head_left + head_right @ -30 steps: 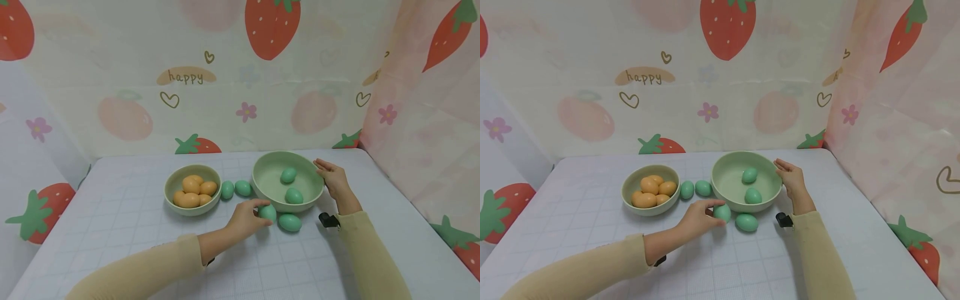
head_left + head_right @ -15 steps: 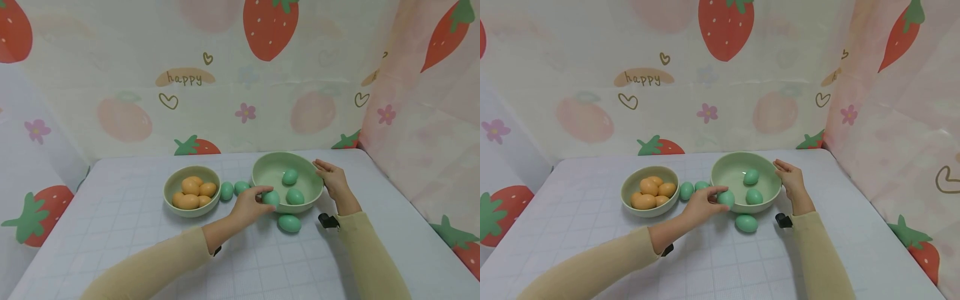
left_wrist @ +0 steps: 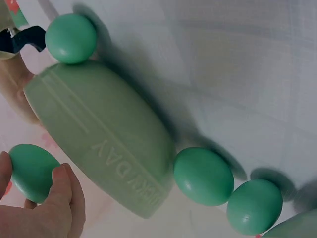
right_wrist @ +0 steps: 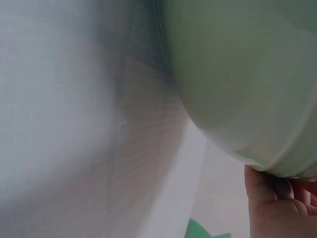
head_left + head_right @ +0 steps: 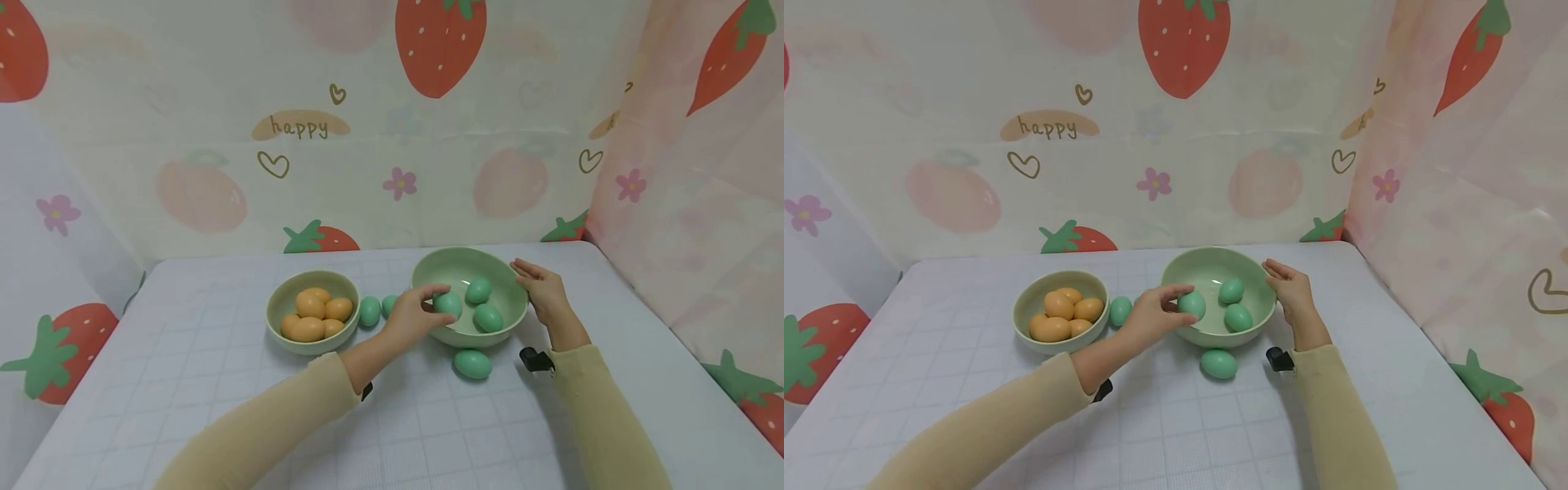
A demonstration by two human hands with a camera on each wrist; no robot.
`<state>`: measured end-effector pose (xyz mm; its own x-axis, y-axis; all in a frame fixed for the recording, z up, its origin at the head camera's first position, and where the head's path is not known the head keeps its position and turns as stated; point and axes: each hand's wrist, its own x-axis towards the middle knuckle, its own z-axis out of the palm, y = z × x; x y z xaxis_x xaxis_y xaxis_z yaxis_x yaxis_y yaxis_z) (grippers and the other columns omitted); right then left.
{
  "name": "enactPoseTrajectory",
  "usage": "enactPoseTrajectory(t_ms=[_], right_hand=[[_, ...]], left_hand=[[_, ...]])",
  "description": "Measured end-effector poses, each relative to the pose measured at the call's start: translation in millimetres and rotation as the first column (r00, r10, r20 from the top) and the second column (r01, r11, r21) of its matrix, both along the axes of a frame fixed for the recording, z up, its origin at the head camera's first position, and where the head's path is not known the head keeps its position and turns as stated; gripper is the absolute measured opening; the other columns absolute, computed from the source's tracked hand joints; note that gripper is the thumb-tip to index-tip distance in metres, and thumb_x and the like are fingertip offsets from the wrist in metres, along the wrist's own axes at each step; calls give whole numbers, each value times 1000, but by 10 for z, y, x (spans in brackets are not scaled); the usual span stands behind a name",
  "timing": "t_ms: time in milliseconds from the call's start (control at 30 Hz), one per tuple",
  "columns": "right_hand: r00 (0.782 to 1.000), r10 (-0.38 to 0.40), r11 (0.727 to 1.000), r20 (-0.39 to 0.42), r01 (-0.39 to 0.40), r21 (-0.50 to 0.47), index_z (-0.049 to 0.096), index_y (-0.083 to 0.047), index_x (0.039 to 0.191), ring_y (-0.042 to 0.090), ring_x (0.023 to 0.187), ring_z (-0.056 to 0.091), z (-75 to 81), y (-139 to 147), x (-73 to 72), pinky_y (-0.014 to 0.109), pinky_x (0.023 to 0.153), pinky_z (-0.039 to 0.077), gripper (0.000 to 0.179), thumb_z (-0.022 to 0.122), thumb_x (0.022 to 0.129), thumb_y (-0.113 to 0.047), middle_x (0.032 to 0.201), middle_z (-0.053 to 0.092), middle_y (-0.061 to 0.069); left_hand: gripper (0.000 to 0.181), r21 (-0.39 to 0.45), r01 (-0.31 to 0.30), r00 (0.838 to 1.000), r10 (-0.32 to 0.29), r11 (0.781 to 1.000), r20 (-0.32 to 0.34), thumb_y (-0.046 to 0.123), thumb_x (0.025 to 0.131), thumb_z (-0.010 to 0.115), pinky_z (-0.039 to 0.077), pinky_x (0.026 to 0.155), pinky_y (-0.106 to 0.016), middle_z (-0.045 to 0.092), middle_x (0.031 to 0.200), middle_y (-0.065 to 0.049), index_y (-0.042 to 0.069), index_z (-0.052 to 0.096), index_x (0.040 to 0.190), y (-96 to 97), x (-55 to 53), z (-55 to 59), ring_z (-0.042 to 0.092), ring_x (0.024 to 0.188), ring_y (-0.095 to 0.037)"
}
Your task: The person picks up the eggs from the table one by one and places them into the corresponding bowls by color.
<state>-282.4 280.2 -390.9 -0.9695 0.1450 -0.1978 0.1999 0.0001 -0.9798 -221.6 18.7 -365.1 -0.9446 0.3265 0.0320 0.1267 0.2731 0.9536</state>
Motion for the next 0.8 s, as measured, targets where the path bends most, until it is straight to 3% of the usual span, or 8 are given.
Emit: enactPoseTrajectory(t_ms=[233,400,500,633,800], right_hand=[[1000,10,1000,-7,-10,3,30,3,149,22,139,31,-13,18,-5,28,111,30,49,42,101,5,150,32,18],[1000,6,1000,-7,-6,3,31,2,149,22,139,31,-18,20,-18,28,111,30,49,42,100,5,150,33,18],[1000,5,1000,-6,-5,9,32,2,149,22,139,32,-15,15,-22,29,111,30,49,42,100,5,150,33,18],[1000,8,1000,-6,-8,7,31,2,149,23,139,31,-5,9,-22,29,112,30,49,42,101,5,150,33,18],[1000,8,1000,1,-8,9,31,2,149,22,139,31,-1,11,-12,29,112,29,49,42,101,5,150,33,18]], left_hand=[[50,-19,39,999,-39,999,14,9,83,78,52,70,-22,60,129,-10,7,62,130,74,-181,-43,62,95,-19],[50,-58,129,992,-129,990,9,6,82,78,53,74,-23,62,127,-10,4,61,130,134,-322,-63,62,98,-22],[50,-95,171,985,-169,981,25,5,81,78,52,83,-24,61,130,-8,4,62,129,178,-400,-65,59,110,-26],[51,-138,189,981,-180,972,75,5,80,79,48,95,-28,57,135,-6,7,63,128,258,-515,-78,50,127,-26],[51,-191,165,982,-142,968,128,4,80,79,48,96,-33,57,134,-11,7,63,128,375,-638,-110,50,125,-28]])
